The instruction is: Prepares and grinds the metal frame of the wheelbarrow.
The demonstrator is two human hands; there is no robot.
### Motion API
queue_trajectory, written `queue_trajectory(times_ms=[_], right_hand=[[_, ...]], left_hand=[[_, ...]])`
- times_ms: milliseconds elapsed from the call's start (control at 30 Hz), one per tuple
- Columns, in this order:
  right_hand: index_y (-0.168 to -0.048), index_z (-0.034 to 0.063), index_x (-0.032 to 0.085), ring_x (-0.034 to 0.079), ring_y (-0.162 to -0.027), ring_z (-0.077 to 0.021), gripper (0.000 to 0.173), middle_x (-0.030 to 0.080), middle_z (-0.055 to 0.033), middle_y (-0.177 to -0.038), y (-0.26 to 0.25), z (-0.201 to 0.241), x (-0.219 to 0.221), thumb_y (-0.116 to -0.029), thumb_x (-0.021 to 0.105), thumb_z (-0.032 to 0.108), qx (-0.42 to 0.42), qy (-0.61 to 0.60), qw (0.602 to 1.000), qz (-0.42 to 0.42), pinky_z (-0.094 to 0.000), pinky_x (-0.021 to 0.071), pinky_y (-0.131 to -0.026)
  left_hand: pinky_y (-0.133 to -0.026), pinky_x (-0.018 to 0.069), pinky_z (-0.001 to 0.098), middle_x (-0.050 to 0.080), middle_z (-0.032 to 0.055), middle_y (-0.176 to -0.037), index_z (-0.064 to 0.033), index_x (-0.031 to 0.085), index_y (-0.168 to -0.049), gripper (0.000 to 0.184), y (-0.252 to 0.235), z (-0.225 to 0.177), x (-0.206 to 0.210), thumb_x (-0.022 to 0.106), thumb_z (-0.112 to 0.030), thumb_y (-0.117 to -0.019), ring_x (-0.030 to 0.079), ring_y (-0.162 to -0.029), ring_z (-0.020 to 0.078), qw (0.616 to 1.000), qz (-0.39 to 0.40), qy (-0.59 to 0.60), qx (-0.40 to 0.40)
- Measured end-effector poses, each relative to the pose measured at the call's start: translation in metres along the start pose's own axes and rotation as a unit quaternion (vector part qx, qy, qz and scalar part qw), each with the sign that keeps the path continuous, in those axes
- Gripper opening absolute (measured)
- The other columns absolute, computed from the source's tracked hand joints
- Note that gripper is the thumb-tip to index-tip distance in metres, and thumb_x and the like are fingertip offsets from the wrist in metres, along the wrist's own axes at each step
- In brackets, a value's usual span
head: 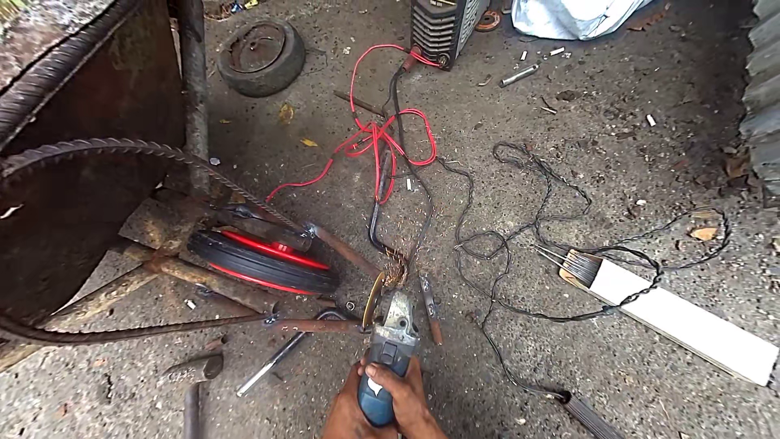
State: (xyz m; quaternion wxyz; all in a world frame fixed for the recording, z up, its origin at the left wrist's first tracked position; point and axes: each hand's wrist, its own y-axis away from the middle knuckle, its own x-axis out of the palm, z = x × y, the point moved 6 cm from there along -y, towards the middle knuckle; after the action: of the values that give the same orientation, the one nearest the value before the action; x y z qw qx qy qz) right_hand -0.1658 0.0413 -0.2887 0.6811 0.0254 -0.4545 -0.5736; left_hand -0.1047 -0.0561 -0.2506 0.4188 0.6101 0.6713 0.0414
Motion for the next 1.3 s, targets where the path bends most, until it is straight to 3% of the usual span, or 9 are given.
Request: queue_trajectory(times_ms=[1300], right_hand=[[-0.122, -0.0085, 0.048, 0.075, -0.084, -0.0252, 0.064, 0.073, -0.0196, -0.094, -0.0020, -0.0010, 0.0023, -0.0710, 0.082, 0.010, -0.004, 0.000, 1.000, -0.018, -0.0393, 0.0632, -0.083]], left_hand=[[-0.090, 0.0586, 0.0328, 0.072, 0.0072, -0.104, 0.0016, 0.054, -0.130, 0.093, -0.0053, 0.0012, -0.0035, 0.094, -0.029, -0.0515, 0.071, -0.095, 0.0106, 1.000, 0.013, 0.002, 0.018]])
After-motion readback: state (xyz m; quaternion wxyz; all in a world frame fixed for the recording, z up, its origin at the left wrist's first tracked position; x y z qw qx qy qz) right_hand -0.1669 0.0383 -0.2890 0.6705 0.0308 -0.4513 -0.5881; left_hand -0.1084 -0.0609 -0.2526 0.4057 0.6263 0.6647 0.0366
